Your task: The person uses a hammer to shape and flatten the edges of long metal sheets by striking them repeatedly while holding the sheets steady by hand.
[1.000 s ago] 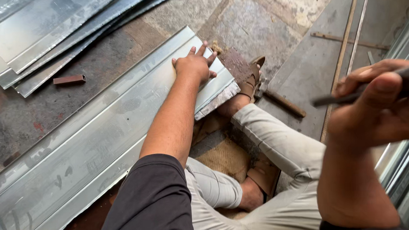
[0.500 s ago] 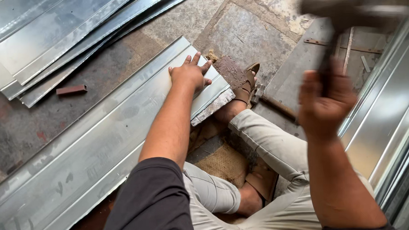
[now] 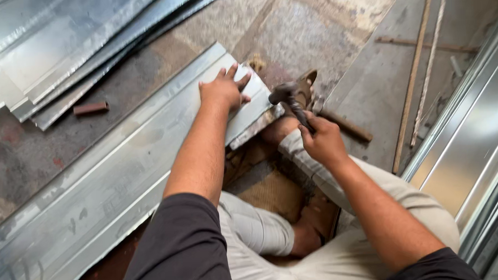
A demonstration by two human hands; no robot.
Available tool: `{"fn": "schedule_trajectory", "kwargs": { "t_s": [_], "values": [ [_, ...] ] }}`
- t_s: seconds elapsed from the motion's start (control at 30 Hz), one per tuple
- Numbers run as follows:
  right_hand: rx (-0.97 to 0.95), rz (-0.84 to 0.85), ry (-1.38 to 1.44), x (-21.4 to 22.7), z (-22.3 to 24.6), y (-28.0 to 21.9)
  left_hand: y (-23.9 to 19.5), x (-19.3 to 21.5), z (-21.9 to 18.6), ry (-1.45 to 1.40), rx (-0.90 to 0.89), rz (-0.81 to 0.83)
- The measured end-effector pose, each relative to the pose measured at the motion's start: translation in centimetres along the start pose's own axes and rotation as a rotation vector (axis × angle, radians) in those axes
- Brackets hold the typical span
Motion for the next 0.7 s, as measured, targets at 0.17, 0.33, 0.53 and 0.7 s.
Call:
{"fn": "schedule_trajectory", "kwargs": {
  "t_s": [0.17, 0.33, 0.53, 0.7],
  "values": [
    [-0.059, -0.245, 0.278, 8.1, 1.8, 2.2, 0.4, -0.4, 0.2, -0.025, 0.007, 0.009],
    [-0.001, -0.459, 0.784, 11.4, 2.2, -0.3, -0.3, 0.1, 0.1, -0.036, 0.023, 0.016],
    [-0.205, 0.013, 0.113, -0.2, -1.2, -0.3, 0.0, 0.5, 0.0, -0.016, 0.013, -0.001],
    [-0.021, -0.182, 0.283, 8.3, 3.4, 2.8, -0.1, -0.1, -0.1, -0.003, 0.016, 0.017]
  ]
}}
Point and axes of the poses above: each hand's wrist, its own y-axis towards the middle knuckle, its own x-axis out of the back of the hand, z = x × y, the point moved 10 cm from there along y, towards the middle knuckle, and after that the axes turned 7 degrees about -x, right-handed, at the moved point
